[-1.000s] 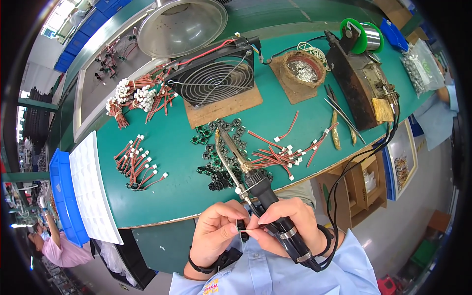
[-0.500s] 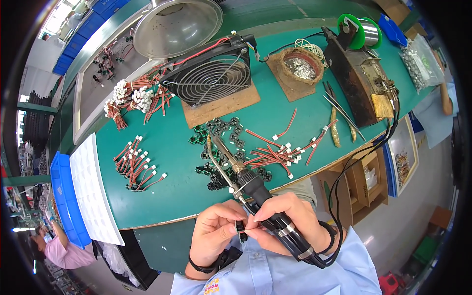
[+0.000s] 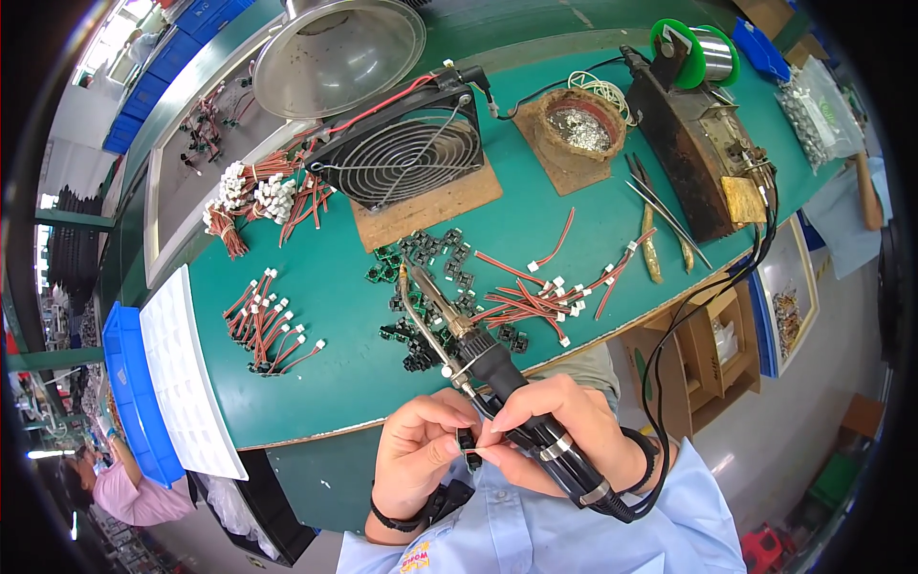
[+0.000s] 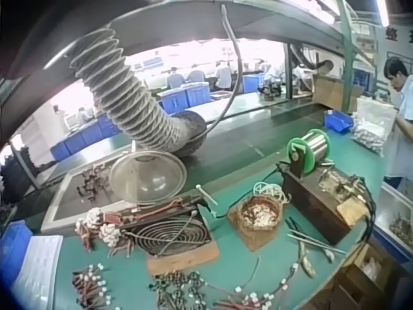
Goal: The person picks up a circuit board and a wire, joins them using a soldering iron, and sets the assembly back onto the table. This process is repeated for two more assemblies before the person reaches for another circuit board.
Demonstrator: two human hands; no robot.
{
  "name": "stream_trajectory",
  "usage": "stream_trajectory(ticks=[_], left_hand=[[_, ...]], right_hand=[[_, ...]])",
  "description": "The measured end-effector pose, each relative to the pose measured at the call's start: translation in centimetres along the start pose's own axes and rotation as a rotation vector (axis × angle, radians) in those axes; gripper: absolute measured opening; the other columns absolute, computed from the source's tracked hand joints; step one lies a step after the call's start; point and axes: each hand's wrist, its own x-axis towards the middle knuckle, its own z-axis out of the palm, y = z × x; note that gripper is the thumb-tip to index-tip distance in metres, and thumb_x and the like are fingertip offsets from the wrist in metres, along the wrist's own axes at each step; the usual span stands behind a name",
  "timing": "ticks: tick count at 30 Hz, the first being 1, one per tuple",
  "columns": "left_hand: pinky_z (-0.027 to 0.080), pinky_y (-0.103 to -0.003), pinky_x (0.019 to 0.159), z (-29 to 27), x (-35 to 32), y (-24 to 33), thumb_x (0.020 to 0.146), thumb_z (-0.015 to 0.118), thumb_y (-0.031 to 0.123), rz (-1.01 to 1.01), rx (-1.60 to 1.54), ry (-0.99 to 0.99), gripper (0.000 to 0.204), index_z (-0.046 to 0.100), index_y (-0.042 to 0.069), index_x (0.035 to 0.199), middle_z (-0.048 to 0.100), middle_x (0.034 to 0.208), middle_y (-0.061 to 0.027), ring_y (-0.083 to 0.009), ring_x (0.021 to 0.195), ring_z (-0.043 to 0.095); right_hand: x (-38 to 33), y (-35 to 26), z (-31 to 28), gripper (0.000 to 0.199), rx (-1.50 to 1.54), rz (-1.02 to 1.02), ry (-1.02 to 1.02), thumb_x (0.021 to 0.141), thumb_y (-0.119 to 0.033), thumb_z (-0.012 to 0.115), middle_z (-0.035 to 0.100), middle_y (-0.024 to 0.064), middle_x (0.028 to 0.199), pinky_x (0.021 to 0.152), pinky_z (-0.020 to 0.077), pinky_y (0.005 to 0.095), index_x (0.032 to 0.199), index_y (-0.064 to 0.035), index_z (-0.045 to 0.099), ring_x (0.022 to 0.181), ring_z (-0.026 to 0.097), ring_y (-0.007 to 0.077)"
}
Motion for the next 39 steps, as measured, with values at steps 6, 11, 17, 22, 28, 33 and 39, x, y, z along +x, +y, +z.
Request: stream_trajectory(ticks=[6,11,17,22,28,33,39], left_hand=[[0.044,-0.028,0.073,0.4,0.2,-0.3,0.085,0.059,0.008,0.008,0.006,0.014,0.015,0.055,-0.001,0.096,0.054,0.093,-0.0143,-0.0181,0.083,0.054],[0.044,-0.027,0.073,0.6,0.3,-0.5,0.085,0.060,0.008,0.025,0.017,0.014,0.015,0.055,-0.001,0.096,0.054,0.092,-0.0141,-0.0179,0.082,0.054],[0.044,-0.027,0.072,0.7,0.5,-0.9,0.085,0.061,0.008,0.037,0.029,0.007,0.015,0.055,-0.001,0.095,0.054,0.091,-0.0140,-0.0177,0.081,0.054],[0.044,-0.027,0.072,0.9,0.6,-0.7,0.084,0.061,0.008,0.033,0.024,0.004,0.016,0.055,-0.002,0.095,0.054,0.091,-0.0140,-0.0176,0.081,0.054],[0.044,-0.028,0.076,1.4,0.8,1.2,0.082,0.060,0.003,-0.037,0.070,-0.016,0.016,0.056,-0.003,0.097,0.055,0.093,-0.0131,-0.0177,0.085,0.055],[0.044,-0.029,0.080,2.5,-0.4,3.4,0.082,0.058,-0.003,-0.024,0.084,-0.055,0.016,0.056,-0.003,0.097,0.055,0.096,-0.0126,-0.0172,0.088,0.055],[0.044,-0.030,0.081,4.6,-2.4,7.8,0.082,0.057,-0.003,-0.067,0.101,-0.069,0.015,0.053,-0.001,0.096,0.057,0.097,-0.0138,-0.0185,0.091,0.056]], right_hand=[[-0.2,0.2,-0.2,0.040,0.000,-0.011,0.012,0.067,0.004,0.074,0.064,0.0043,0.080,0.061,0.0488,0.0242,0.098,-0.0059,0.050,0.070,0.065,0.0145],[-0.2,0.3,-0.6,0.040,0.017,-0.006,-0.001,0.067,0.004,0.074,0.064,0.0044,0.080,0.061,0.0491,0.0246,0.098,-0.0059,0.050,0.070,0.065,0.0149],[-0.1,0.3,-1.0,0.041,0.016,-0.014,0.010,0.067,0.004,0.074,0.064,0.0047,0.081,0.061,0.0489,0.0248,0.099,-0.0057,0.050,0.070,0.065,0.0151],[0.2,0.1,-1.3,0.040,0.020,-0.026,0.015,0.067,0.004,0.074,0.064,0.0047,0.081,0.061,0.0487,0.0250,0.099,-0.0055,0.051,0.070,0.064,0.0153],[0.6,-0.6,-1.8,0.039,0.015,-0.010,-0.018,0.068,0.003,0.075,0.064,0.0051,0.081,0.061,0.0486,0.0252,0.098,-0.0053,0.051,0.070,0.064,0.0152],[0.8,-3.4,-1.3,0.039,-0.020,-0.037,-0.002,0.069,0.001,0.075,0.064,0.0061,0.079,0.061,0.0492,0.0255,0.097,-0.0048,0.049,0.069,0.064,0.0154],[0.7,-7.4,0.4,0.040,-0.028,0.009,-0.027,0.070,0.001,0.074,0.064,0.0072,0.078,0.061,0.0499,0.0257,0.098,-0.0051,0.046,0.068,0.064,0.0158]])
